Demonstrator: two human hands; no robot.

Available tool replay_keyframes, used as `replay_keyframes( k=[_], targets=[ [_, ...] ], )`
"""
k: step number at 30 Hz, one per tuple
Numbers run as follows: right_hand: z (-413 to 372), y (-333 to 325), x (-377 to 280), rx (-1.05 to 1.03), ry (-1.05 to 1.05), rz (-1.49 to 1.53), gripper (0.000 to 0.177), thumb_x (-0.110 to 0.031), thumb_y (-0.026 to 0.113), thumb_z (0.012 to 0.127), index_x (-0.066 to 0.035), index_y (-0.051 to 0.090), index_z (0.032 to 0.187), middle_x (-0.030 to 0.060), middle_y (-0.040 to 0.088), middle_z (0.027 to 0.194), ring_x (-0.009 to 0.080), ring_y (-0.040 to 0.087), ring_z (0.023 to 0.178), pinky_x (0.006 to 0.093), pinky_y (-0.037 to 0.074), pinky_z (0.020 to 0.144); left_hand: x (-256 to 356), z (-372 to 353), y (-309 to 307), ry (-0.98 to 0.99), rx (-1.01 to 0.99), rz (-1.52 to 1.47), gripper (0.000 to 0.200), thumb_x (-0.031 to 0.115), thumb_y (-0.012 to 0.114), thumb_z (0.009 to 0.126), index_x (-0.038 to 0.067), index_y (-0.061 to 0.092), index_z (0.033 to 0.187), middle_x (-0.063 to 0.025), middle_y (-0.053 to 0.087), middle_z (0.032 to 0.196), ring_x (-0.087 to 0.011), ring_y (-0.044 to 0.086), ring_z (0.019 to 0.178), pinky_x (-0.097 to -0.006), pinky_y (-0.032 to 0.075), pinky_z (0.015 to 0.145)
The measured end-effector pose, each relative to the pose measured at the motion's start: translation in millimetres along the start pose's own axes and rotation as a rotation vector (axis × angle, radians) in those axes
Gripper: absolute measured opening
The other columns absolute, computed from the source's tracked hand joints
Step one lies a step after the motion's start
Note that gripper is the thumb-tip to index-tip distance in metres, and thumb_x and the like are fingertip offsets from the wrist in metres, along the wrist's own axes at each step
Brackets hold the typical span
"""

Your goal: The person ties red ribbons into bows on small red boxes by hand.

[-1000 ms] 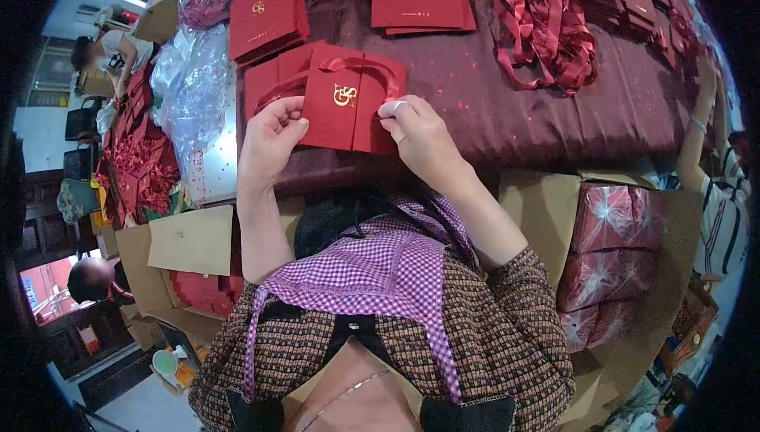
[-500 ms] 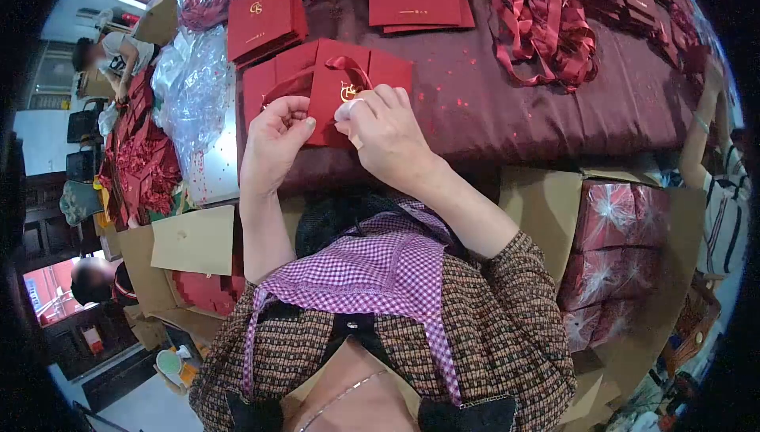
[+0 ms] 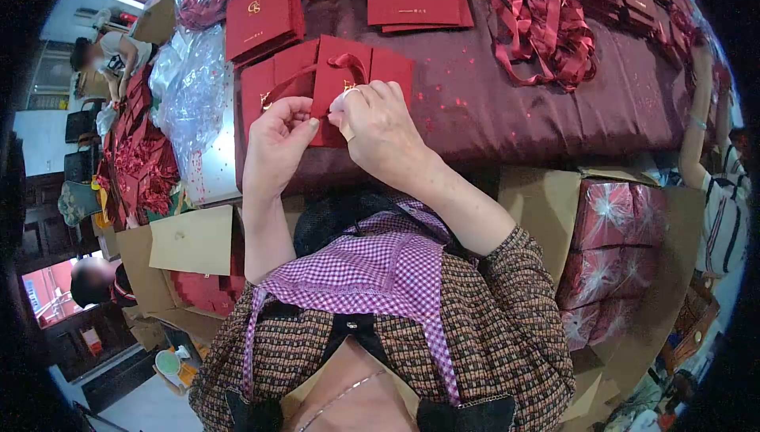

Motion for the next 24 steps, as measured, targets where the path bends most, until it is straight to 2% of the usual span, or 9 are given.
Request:
replay_keyframes(
  k=[11, 13, 17, 22, 24],
  targets=[
    [3, -9, -6, -0.052, -0.069, -0.106, 0.011, -0.006, 0.064, 0.076, -0.005, 0.054, 0.081, 0.0098, 0.058, 0.076, 0.0271, 0.055, 0.075, 0.0389, 0.039, 0.071, 0, -2, 5, -0.022, 0.025, -0.013, 0.021, -0.001, 0.064, 0.082, -0.005, 0.062, 0.103, -0.0032, 0.062, 0.083, -0.0075, 0.054, 0.073, -0.0229, 0.047, 0.068],
    [2, -10, -6, -0.066, -0.089, -0.150, 0.010, -0.007, 0.063, 0.077, -0.005, 0.054, 0.081, 0.0099, 0.057, 0.075, 0.0268, 0.054, 0.075, 0.0390, 0.039, 0.071, 1, -3, 7, -0.008, 0.008, 0.025, 0.022, -0.005, 0.062, 0.084, -0.003, 0.061, 0.106, 0.0002, 0.059, 0.088, -0.0044, 0.051, 0.074, -0.0186, 0.044, 0.067],
    [4, -12, -9, -0.060, -0.119, -0.176, 0.010, -0.008, 0.062, 0.077, -0.005, 0.053, 0.081, 0.0099, 0.056, 0.074, 0.0269, 0.054, 0.074, 0.0391, 0.039, 0.071, 5, -5, 10, 0.014, 0.008, 0.048, 0.022, -0.005, 0.062, 0.084, -0.003, 0.061, 0.105, 0.0012, 0.058, 0.086, -0.0038, 0.050, 0.074, -0.0180, 0.043, 0.066],
    [2, -11, -18, -0.049, -0.212, -0.380, 0.010, -0.006, 0.061, 0.076, -0.005, 0.053, 0.081, 0.0098, 0.054, 0.074, 0.0276, 0.052, 0.072, 0.0392, 0.039, 0.071, 11, -8, 17, 0.078, 0.090, 0.064, 0.018, -0.005, 0.062, 0.083, -0.003, 0.063, 0.101, 0.0019, 0.059, 0.083, -0.0033, 0.049, 0.071, -0.0185, 0.043, 0.064],
    [2, -9, -15, -0.021, -0.170, -0.287, 0.010, -0.006, 0.062, 0.075, -0.005, 0.054, 0.081, 0.0100, 0.054, 0.074, 0.0279, 0.053, 0.072, 0.0393, 0.039, 0.071, 15, -9, 18, 0.082, 0.098, 0.086, 0.017, -0.005, 0.062, 0.083, -0.003, 0.063, 0.100, 0.0016, 0.060, 0.082, -0.0033, 0.050, 0.071, -0.0187, 0.043, 0.064]
  ],
)
Point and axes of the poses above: each hand's wrist, its own z-axis towards the middle knuckle, its own y-axis out of the palm, x = y × z, the point moved 3 cm from there along z, towards the middle knuckle
